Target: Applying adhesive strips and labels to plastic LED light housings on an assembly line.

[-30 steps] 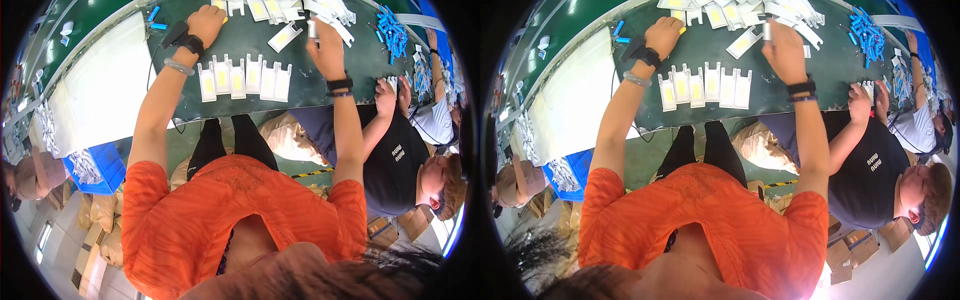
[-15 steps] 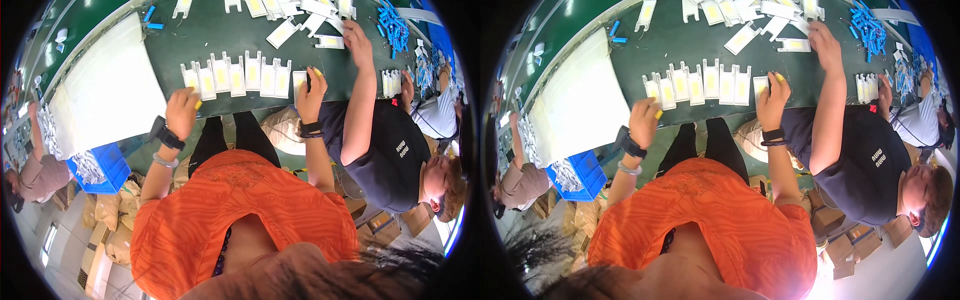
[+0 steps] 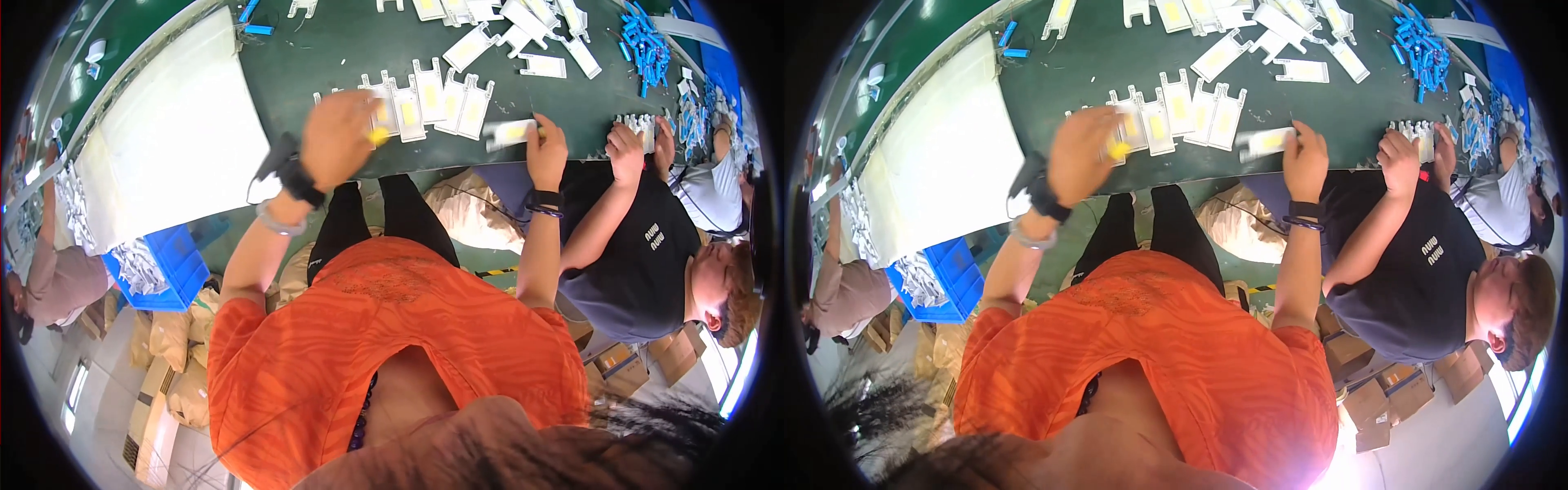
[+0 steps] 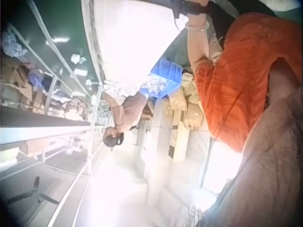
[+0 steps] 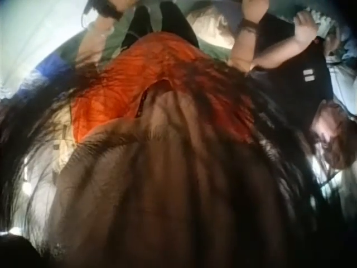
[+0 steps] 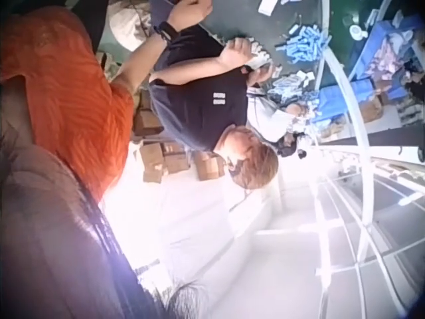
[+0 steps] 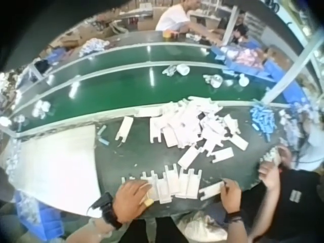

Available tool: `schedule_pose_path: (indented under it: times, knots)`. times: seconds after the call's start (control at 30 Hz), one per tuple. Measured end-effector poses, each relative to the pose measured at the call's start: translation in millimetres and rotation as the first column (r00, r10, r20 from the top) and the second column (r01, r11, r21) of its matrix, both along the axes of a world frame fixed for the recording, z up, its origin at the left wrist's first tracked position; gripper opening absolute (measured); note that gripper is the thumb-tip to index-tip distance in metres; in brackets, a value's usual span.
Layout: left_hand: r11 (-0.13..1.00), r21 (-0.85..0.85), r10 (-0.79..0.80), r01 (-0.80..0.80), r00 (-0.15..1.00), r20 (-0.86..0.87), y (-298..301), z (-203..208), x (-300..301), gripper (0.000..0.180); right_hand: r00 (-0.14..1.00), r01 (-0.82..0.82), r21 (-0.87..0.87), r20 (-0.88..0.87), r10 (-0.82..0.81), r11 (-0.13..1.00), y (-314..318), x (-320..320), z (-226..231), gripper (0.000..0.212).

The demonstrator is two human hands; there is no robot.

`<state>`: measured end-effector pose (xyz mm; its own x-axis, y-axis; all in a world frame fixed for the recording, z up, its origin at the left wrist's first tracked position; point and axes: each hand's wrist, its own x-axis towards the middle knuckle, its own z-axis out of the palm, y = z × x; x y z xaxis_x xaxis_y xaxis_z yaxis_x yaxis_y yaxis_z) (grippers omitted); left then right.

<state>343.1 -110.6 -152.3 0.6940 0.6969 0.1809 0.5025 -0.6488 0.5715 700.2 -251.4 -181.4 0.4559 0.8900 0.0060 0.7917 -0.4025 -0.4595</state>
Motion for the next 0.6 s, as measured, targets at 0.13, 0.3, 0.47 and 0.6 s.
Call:
schedule_pose_path:
  times: [0.13,0.3,0.47,0.6]
  knots:
    - [0.987,0.056,-0.145,0.148,0.988,-0.06,-24.3,-18.3,64.2,0.068,0.966,0.255,0.089,0.017,-0.258,0.963,-7.8,-7.0,0.9,0.026]
    - [0.98,0.15,-0.138,0.133,0.99,0.025,-37.2,-45.5,70.1,0.055,0.968,0.042,-0.034,0.247,-0.032,0.999,-22.4,-37.6,2.6,0.031]
    - [0.975,0.207,-0.08,0.076,0.997,0.013,-30.6,-45.8,72.2,0.049,0.94,-0.248,0.079,0.26,0.221,0.965,-7.8,-72.6,10.6,0.041]
    - [0.98,0.193,-0.045,0.056,0.997,-0.061,-32.7,-44.0,77.7,0.049,0.942,-0.275,0.065,0.217,0.256,0.959,-5.5,-76.9,9.5,0.043]
